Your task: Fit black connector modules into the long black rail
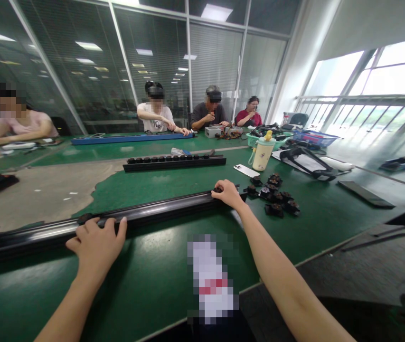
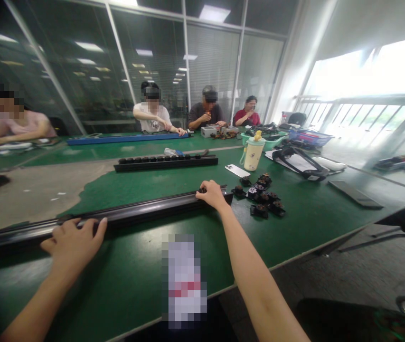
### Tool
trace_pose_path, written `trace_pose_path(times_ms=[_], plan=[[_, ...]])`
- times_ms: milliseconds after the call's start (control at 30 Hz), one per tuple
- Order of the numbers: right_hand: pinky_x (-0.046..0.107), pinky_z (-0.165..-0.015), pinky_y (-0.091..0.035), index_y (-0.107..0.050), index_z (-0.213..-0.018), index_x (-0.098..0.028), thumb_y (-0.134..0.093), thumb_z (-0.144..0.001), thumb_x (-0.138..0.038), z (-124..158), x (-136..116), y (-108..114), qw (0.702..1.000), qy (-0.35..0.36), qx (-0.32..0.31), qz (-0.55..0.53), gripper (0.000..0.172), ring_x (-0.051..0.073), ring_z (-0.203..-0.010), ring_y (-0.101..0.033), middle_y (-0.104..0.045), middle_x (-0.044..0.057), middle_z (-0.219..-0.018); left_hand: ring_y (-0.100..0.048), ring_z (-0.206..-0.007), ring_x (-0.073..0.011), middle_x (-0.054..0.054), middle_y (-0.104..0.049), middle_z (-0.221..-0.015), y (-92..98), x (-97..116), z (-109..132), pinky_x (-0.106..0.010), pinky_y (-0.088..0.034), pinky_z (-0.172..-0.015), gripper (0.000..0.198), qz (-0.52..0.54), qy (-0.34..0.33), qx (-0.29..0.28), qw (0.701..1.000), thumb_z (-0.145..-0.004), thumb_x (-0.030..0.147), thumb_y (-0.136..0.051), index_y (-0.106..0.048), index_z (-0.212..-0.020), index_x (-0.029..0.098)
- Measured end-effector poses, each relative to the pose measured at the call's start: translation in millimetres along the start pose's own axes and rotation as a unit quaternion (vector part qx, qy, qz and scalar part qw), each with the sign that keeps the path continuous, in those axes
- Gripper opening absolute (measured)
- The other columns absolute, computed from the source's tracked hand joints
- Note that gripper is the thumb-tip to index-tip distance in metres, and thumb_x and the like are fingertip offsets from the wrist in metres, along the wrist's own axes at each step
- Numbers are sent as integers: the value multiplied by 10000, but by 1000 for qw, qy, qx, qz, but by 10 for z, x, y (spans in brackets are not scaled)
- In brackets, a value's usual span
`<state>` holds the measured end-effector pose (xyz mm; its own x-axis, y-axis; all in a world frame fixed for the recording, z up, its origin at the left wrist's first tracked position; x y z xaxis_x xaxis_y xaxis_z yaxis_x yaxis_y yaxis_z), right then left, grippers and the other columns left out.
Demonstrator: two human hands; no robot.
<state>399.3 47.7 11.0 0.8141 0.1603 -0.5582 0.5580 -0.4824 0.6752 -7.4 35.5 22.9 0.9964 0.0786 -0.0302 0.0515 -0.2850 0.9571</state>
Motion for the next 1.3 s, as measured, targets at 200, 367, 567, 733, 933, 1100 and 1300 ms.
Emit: trace_pose_path(times_ms=[200,367,567,733,933,1100,1300], plan=[[275,-722,-386,-631,-764,-188,-718,-742,-283,-9,25,-9,1000,2,0,0,131,163,-754,-516,-552,4,-744,-415,-1167,-399,-221,-441,-1375,-24,-12,-4,-506,-356,-871,636,-39,5,33,999,-977,557,-222,-676,-1177,160],[300,-773,-370,-641,-784,-195,-726,-757,-318,-1,6,26,999,-11,-12,29,152,171,-779,-530,-577,2,-756,-420,-1156,-401,-224,-443,-1375,-34,-12,-7,-501,-355,-864,625,-40,2,40,998,-974,563,-239,-680,-1165,165],[311,-780,-353,-647,-791,-198,-721,-770,-342,-3,9,50,998,-13,-20,53,163,180,-790,-530,-597,8,-766,-415,-1160,-405,-218,-441,-1374,-19,-2,9,-502,-354,-866,609,-48,0,43,998,-979,545,-238,-673,-1172,166],[295,-744,-363,-638,-781,-199,-721,-763,-321,-7,22,36,999,-10,-19,37,149,180,-790,-519,-592,14,-777,-412,-1163,-404,-215,-438,-1378,-20,-3,4,-502,-353,-867,614,-48,1,41,998,-977,551,-236,-675,-1166,166],[298,-747,-377,-633,-772,-200,-712,-758,-307,-8,23,34,999,-12,-17,30,134,182,-794,-519,-573,14,-769,-404,-1172,-402,-216,-436,-1380,-15,0,10,-503,-346,-878,608,-44,1,41,998,-976,548,-242,-674,-1174,169],[291,-743,-380,-632,-775,-199,-708,-758,-303,-21,72,12,999,-2,-16,29,130,179,-787,-515,-563,10,-750,-391,-1183,-401,-210,-441,-1377,-21,-9,9,-513,-336,-897,615,-37,3,43,998,-972,559,-242,-677,-1174,174],[287,-736,-389,-635,-776,-198,-705,-761,-311,-29,127,6,999,8,-11,29,134,174,-770,-505,-551,11,-751,-392,-1183,-413,-213,-424,-1394,-46,-25,-10,-517,-341,-887,657,-37,1,42,998,-969,574,-193,-677,-1171,178]])
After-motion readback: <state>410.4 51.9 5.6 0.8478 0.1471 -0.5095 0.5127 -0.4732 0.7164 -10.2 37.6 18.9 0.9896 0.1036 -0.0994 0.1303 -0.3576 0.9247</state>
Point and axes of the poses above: each hand's wrist, its own z-axis away from the middle knuckle, its own y-axis out of the back of the hand, x = y × z, the point moved 3 cm from there along -z, towards the middle knuckle
